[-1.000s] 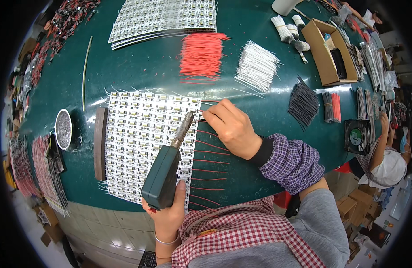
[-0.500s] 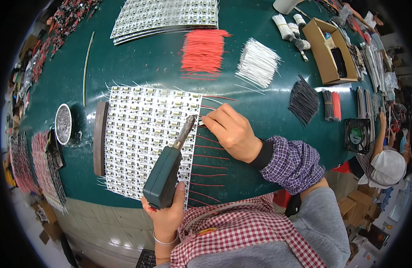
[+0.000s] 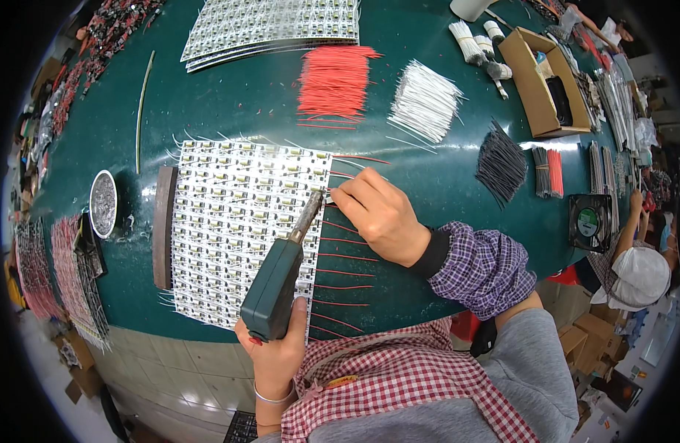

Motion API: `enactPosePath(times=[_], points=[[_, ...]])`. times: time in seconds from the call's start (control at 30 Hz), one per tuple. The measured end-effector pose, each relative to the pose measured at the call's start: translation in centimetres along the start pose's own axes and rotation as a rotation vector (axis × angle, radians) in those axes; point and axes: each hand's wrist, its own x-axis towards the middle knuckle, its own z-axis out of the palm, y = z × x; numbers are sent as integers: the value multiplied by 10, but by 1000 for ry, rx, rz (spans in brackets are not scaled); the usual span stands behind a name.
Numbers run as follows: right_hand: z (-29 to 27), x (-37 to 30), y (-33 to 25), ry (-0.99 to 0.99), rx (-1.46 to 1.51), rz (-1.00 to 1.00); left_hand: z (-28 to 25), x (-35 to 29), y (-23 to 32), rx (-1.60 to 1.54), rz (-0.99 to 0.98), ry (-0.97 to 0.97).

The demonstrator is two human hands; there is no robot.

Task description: The person solders red wires and black wires onto LED panels using a handheld soldering iron.

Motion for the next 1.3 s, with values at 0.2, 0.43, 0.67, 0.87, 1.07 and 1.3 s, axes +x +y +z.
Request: enactPosePath(times=[0.2, 0.43, 0.67, 0.87, 1.07, 1.3], points=[[0, 1, 0, -1, -7, 1, -3, -1, -21, 89, 182, 103], [1, 0, 1, 7, -32, -33, -6, -4, -22, 94, 251, 69], [-8, -3, -10, 59, 40, -66, -11, -9, -27, 92, 256, 54], [-5, -9, -14, 4, 75, -31, -13, -14, -32, 215, 320, 53], [-2, -10, -14, -12, 43, -20, -8, -17, -27, 254, 309, 75], [1, -11, -15, -30, 9, -17, -8, -18, -13, 19, 26, 52]])
